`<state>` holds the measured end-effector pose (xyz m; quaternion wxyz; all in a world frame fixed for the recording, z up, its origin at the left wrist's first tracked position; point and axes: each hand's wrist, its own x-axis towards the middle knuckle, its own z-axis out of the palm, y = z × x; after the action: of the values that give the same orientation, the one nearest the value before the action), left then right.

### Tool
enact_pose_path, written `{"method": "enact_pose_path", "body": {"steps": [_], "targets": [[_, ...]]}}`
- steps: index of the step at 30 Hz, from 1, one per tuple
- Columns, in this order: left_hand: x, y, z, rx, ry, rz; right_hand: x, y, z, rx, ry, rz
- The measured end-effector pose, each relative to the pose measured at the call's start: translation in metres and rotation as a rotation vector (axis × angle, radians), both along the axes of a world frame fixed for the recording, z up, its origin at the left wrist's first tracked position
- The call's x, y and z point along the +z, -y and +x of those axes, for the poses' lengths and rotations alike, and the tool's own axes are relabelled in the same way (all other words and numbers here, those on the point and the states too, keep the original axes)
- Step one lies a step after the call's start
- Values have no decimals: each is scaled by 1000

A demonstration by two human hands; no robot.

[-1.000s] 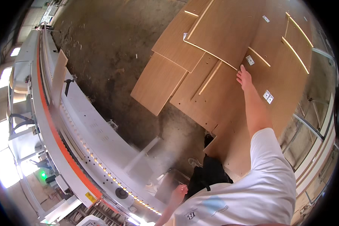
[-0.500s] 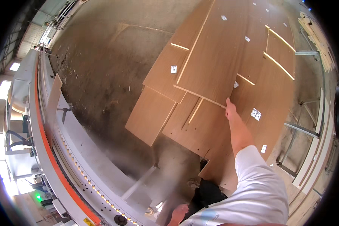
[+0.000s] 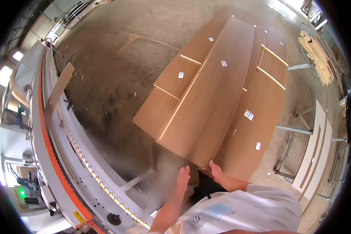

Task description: The person walks through a workshop and interacts with a coworker before handling several large wooden panels. They place the panels onto a machine conveyor belt one by one, aligning them for processing, and then move them to a stacking area.

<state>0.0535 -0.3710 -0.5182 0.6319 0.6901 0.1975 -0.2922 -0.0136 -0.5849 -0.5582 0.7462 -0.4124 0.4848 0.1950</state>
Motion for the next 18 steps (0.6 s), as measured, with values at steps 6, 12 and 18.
{"method": "enact_pose_path", "body": {"steps": [6, 12, 18], "targets": [[65, -49, -31, 400, -184, -40, 122, -67, -38, 566, 37, 290], [139, -188, -115, 625, 11, 60, 135, -30, -19, 451, 99, -38], [152, -341, -227, 768, 42, 547, 96, 67, -15, 280, 75, -134]]}}
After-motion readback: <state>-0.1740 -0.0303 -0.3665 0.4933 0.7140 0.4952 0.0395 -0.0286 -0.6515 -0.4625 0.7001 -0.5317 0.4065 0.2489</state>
